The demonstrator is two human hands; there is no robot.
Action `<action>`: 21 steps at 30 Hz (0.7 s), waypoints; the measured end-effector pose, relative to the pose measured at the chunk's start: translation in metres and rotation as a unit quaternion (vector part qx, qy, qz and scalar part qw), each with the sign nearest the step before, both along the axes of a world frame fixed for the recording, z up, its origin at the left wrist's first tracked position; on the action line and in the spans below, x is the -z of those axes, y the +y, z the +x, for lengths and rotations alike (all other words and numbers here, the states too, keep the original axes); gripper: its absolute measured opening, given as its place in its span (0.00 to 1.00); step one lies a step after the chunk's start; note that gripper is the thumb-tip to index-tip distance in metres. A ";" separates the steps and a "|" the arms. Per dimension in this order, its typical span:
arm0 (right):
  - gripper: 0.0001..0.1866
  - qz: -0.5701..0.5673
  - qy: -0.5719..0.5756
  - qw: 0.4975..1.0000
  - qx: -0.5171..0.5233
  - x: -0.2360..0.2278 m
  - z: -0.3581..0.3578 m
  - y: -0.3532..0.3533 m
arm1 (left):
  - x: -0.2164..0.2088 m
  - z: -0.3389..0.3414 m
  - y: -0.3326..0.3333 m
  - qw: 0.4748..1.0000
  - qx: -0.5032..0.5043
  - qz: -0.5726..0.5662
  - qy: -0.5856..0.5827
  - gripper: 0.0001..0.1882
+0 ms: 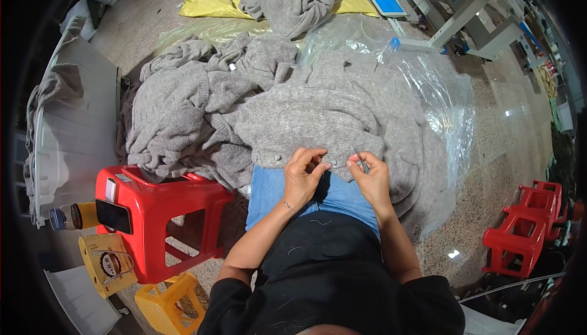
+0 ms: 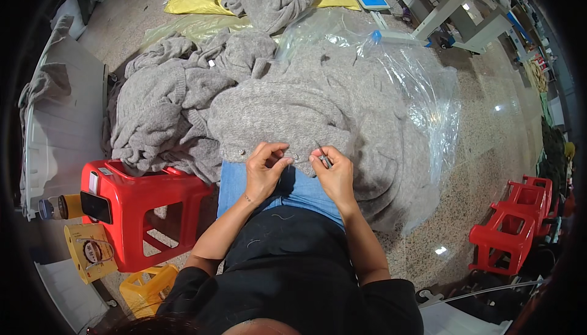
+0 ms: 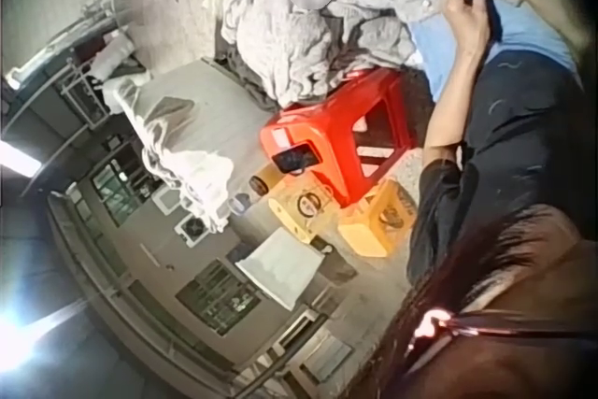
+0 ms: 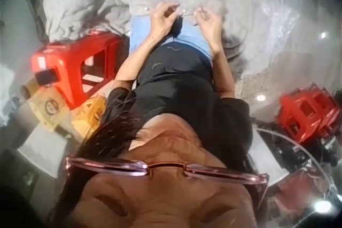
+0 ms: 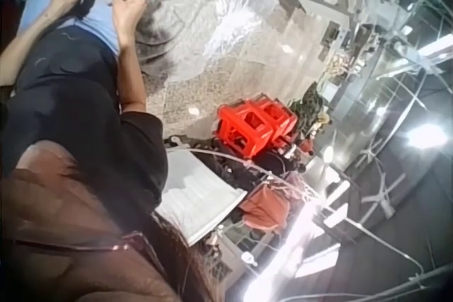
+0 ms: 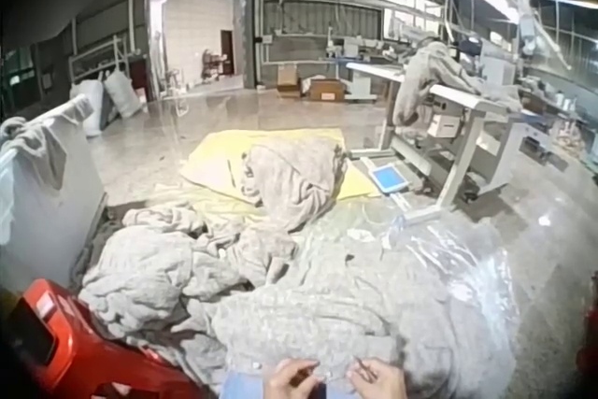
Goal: Trimming loose threads and inspecting large pieces of grey fabric while sitting on a stool on a factory floor.
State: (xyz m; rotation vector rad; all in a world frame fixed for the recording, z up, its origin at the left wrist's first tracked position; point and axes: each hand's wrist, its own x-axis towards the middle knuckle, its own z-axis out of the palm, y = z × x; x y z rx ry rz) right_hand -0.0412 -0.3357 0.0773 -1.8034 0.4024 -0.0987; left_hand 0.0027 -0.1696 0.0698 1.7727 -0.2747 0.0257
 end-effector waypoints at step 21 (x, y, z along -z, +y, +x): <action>0.07 -0.152 -0.145 0.978 -0.003 -0.018 0.013 0.003 | 0.018 0.007 0.007 0.963 0.084 -0.159 0.202 0.04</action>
